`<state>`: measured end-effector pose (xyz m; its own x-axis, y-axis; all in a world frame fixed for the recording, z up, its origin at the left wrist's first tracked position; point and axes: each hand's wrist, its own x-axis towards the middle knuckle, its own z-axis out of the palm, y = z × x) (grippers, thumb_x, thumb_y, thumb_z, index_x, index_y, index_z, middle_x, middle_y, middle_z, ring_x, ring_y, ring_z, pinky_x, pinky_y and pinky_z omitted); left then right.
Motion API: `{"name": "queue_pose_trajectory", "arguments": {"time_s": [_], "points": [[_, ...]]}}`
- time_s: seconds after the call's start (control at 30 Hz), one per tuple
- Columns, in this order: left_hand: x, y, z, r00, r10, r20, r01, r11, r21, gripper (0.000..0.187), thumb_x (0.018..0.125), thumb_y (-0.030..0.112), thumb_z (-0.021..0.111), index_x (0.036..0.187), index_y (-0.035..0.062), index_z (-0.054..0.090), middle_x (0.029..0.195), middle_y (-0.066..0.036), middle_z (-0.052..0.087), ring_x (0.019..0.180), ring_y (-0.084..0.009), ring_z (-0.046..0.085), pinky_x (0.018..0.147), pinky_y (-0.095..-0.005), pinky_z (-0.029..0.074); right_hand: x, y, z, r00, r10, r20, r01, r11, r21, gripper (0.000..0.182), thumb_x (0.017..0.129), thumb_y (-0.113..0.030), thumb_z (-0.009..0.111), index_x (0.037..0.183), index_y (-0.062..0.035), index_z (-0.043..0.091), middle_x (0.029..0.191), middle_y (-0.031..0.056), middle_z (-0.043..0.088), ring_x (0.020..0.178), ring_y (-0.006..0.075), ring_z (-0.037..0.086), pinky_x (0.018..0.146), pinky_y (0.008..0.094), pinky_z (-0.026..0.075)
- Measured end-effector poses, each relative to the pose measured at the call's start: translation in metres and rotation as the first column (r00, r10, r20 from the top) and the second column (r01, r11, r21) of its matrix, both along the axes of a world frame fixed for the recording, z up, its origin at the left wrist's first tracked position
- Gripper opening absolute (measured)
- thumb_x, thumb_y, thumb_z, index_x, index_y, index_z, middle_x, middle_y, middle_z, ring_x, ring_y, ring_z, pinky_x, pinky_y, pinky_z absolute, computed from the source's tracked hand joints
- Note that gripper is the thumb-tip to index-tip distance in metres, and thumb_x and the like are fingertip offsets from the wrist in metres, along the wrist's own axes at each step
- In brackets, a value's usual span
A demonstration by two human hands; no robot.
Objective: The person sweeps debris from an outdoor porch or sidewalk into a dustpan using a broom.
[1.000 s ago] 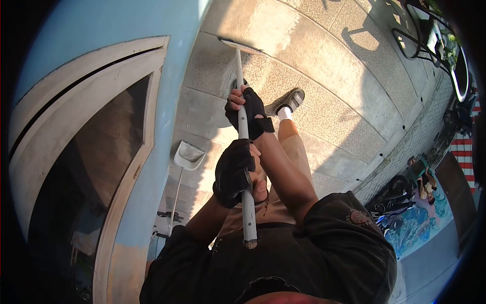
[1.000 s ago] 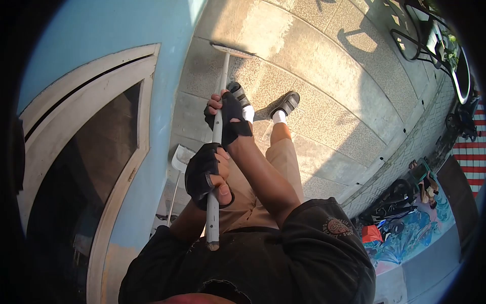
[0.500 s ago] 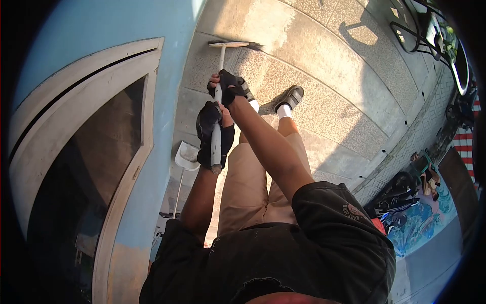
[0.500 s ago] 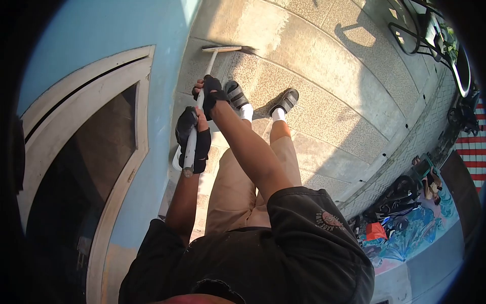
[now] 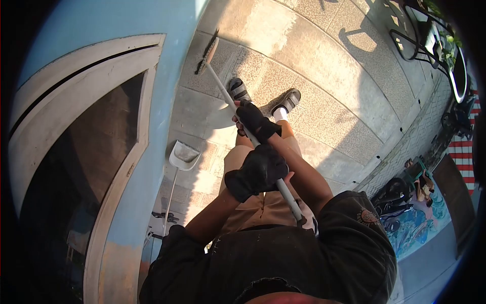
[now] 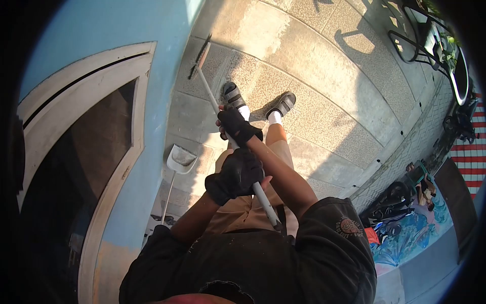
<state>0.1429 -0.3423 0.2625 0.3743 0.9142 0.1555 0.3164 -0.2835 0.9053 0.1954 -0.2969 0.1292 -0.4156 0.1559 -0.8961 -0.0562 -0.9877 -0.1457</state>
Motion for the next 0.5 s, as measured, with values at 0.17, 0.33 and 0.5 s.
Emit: {"name": "queue_pose_trajectory", "arguments": {"time_s": [0.17, 0.33, 0.5], "points": [[0.018, 0.01, 0.009, 0.997, 0.042, 0.062, -0.049, 0.991, 0.122, 0.031, 0.063, 0.009, 0.073, 0.056, 0.0147, 0.043, 0.058, -0.001, 0.049, 0.056, -0.0187, 0.051, 0.06, -0.032, 0.045, 0.041, 0.026, 0.042, 0.898, -0.44, -0.008, 0.44, 0.898, 0.02, 0.057, 0.09, -0.014, 0.04, 0.142, -0.0088, 0.017, 0.094, 0.015, 0.053, 0.055, 0.0183, 0.05, 0.048, 0.0339, 0.045], [-0.004, 0.05, -0.081, 0.825, 0.524, 0.212, -0.555, 0.823, 0.126, 0.028, 0.079, 0.003, 0.065, 0.066, 0.0091, 0.041, 0.067, -0.005, 0.052, 0.061, -0.0229, 0.053, 0.065, -0.0355, 0.047, 0.014, 0.081, -0.069, 0.756, -0.655, 0.012, 0.655, 0.756, -0.005, 0.015, 0.091, -0.015, 0.047, 0.1, -0.0035, 0.045, 0.08, 0.009, 0.052, 0.057, 0.014, 0.047, 0.046, 0.025, 0.042], [-0.047, 0.028, -0.131, 0.336, 0.938, 0.089, -0.856, 0.343, -0.386, 0.029, 0.093, 0.016, 0.056, 0.069, 0.0049, 0.045, 0.074, -0.006, 0.057, 0.07, -0.0134, 0.051, 0.067, -0.0308, 0.043, -0.096, 0.074, -0.147, 0.958, -0.228, 0.177, 0.205, 0.969, 0.138, 0.013, 0.085, -0.009, 0.045, 0.096, -0.0028, 0.046, 0.065, 0.0106, 0.052, 0.049, 0.0211, 0.05, 0.044, 0.0343, 0.044]]}}
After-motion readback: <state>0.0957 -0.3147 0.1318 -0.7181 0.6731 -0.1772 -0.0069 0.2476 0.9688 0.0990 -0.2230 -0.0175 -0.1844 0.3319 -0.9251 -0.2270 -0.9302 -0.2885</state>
